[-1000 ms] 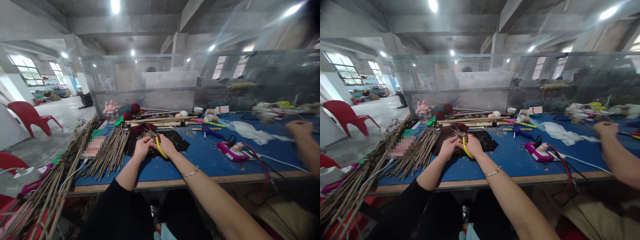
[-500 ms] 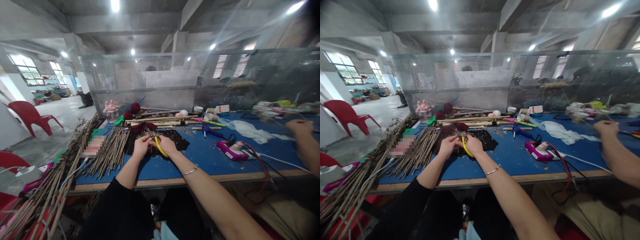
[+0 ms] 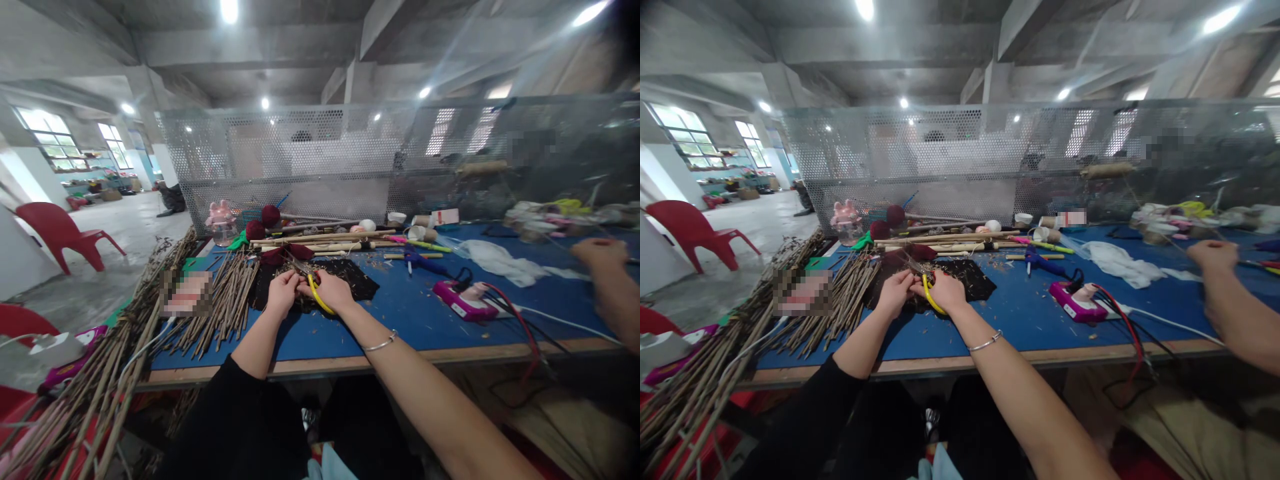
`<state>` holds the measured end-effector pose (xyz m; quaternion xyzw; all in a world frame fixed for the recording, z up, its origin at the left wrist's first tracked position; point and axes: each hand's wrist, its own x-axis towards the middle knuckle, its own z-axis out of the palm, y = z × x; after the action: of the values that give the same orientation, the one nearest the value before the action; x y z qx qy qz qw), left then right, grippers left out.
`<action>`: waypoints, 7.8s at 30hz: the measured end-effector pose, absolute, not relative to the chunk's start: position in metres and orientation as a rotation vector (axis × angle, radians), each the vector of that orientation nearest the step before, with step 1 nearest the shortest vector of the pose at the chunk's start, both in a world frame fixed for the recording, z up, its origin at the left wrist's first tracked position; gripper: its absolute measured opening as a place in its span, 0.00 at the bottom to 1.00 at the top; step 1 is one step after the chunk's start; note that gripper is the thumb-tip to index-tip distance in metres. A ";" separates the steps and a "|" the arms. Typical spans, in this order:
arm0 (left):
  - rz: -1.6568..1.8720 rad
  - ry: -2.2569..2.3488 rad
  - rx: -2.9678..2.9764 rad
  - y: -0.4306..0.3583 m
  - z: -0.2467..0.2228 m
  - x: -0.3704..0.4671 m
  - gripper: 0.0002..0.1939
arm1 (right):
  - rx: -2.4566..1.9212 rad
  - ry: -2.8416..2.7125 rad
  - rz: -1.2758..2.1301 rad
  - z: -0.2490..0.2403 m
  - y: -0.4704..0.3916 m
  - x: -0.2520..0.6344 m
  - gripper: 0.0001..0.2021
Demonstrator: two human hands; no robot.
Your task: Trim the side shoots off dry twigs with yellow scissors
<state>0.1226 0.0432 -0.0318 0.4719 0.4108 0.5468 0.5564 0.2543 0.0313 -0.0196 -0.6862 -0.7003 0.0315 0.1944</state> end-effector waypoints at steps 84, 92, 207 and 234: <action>1.217 1.073 1.191 0.040 -0.030 0.123 0.11 | -1.873 -2.007 0.086 -0.026 0.035 0.256 0.28; 1.247 1.124 1.229 0.042 -0.034 0.122 0.14 | -1.945 -2.007 0.105 -0.023 0.036 0.256 0.29; 1.185 1.043 1.059 0.049 -0.022 0.122 0.17 | -1.507 -2.223 0.155 -0.007 0.060 0.276 0.27; 1.161 1.289 1.613 0.027 -0.010 0.118 0.13 | -1.692 -2.177 0.290 -0.002 0.040 0.272 0.28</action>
<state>0.1179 0.0266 -0.0099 0.6307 0.5041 0.4540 0.3768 0.2716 0.0402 -0.0023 -0.5999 -0.7720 0.1029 0.1834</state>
